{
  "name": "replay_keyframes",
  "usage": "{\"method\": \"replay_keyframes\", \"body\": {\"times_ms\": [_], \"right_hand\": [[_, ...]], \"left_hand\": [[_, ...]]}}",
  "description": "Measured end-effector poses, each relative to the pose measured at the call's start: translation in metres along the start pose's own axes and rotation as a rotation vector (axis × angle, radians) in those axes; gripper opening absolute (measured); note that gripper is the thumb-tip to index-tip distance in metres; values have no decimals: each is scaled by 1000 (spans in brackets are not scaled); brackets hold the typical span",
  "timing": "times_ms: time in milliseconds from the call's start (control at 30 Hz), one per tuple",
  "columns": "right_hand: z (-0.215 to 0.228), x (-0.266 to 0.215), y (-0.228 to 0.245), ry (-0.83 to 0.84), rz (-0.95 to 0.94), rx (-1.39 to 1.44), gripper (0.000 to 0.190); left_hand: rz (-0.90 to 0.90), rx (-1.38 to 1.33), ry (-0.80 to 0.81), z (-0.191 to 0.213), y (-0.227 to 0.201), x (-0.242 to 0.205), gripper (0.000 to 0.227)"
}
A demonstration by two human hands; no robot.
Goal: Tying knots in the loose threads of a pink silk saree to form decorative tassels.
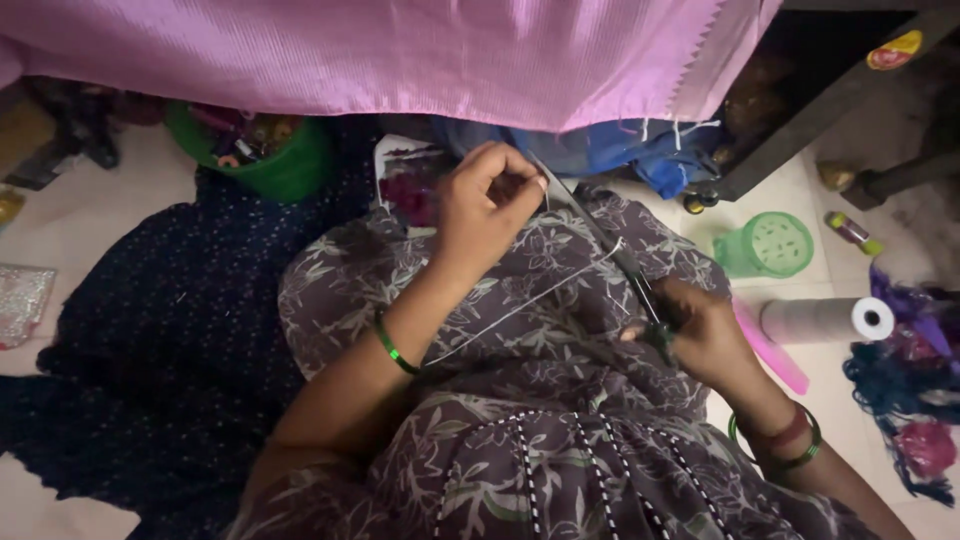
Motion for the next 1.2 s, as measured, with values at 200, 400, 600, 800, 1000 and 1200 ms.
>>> {"method": "replay_keyframes", "body": {"times_ms": [200, 400, 600, 800, 1000, 1200], "right_hand": [[6, -29, -45, 44, -70, 230, 33], [-7, -74, -38, 260, -201, -197, 40], [-17, -119, -65, 303, -387, 396, 47], [-10, -109, -131, 447, -213, -48, 43], [20, -40, -55, 98, -35, -288, 31], [-8, 23, -19, -208, 99, -323, 12]], "left_hand": [[24, 43, 9, 2, 11, 6, 11], [16, 9, 39, 2, 20, 11, 9], [-44, 37, 38, 15, 29, 6, 9], [541, -473, 32, 89, 72, -34, 11], [404, -352, -352, 221, 102, -134, 13], [593, -150, -675, 263, 89, -202, 12]]}}
Point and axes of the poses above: each hand's wrist, its own x-axis towards the middle knuckle, its own z-axis out of the back of the hand, y = z × x, the point moved 4 cm from there along x, towards the middle knuckle, and after that the axes turned 7 degrees about z, right-handed, at the moved point
